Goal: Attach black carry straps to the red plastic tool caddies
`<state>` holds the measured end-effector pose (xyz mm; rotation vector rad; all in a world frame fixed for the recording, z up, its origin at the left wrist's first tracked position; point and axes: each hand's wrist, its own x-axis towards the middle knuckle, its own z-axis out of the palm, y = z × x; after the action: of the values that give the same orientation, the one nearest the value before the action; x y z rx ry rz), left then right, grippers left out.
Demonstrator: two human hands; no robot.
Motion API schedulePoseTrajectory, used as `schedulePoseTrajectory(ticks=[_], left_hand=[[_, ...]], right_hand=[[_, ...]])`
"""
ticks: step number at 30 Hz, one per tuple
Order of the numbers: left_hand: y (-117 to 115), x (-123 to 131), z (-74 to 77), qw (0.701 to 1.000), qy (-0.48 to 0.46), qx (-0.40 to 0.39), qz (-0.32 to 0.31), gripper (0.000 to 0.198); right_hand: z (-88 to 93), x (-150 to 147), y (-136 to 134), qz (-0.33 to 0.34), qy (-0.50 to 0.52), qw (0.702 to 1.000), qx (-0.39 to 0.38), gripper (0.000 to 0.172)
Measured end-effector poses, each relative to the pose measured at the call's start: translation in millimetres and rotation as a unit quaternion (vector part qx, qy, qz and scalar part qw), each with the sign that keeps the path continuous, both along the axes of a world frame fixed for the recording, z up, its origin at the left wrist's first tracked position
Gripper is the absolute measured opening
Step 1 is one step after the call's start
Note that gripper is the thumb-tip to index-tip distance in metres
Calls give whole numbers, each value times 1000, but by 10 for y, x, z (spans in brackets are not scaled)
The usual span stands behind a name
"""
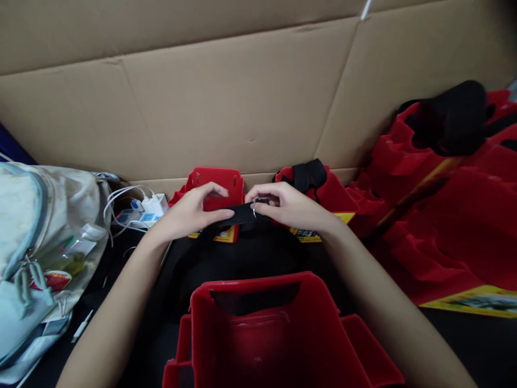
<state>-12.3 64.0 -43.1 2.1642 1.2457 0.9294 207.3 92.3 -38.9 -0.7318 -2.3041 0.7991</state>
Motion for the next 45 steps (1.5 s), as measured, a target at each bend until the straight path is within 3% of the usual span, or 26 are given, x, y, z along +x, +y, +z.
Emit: schedulePoseTrajectory(ticks=[3, 5, 11, 16, 22, 26, 29, 32, 37, 40, 42, 45], left_hand=[[-12, 145, -33, 991, -19, -68, -112, 25], [-14, 191, -48, 984, -34, -105, -141, 24], [-31, 99, 17, 993, -93, -40, -56, 23], [-31, -40, 86, 993, -81, -73, -46, 21], [-4, -212, 122, 991, -11, -131, 8, 20], [31, -281, 104, 992, -16, -124, 30, 18], [28, -356, 113, 992, -51, -93, 70, 20], [14, -434, 144, 984, -127, -48, 112, 20], [62, -485, 192, 919, -359, 71, 145, 9], [21, -435, 243, 893, -420, 117, 108, 12], [-109, -369, 296, 886, -432, 155, 65, 12], [-455, -245, 400, 899, -375, 227, -9, 13]], right_hand=[[12, -52, -70, 36, 16, 999, -2, 15], [14, -50, -67, 47, 21, 999, -9, 16], [20, 56, 47, 120, -1, 992, -40, 19], [19, 117, 71, 168, 8, 985, -25, 23], [3, 203, 134, 118, -81, 988, -57, 34], [-12, 201, 168, 110, -95, 986, -77, 33], [11, 266, 183, 56, -63, 991, -100, 26], [73, 411, 203, -11, -31, 997, -70, 32], [192, 575, 206, -101, -31, 994, 3, 29], [251, 472, 88, -168, 100, 980, 22, 24], [289, 351, -83, -155, 211, 965, 20, 21], [358, 221, -451, -30, 286, 958, 3, 14]])
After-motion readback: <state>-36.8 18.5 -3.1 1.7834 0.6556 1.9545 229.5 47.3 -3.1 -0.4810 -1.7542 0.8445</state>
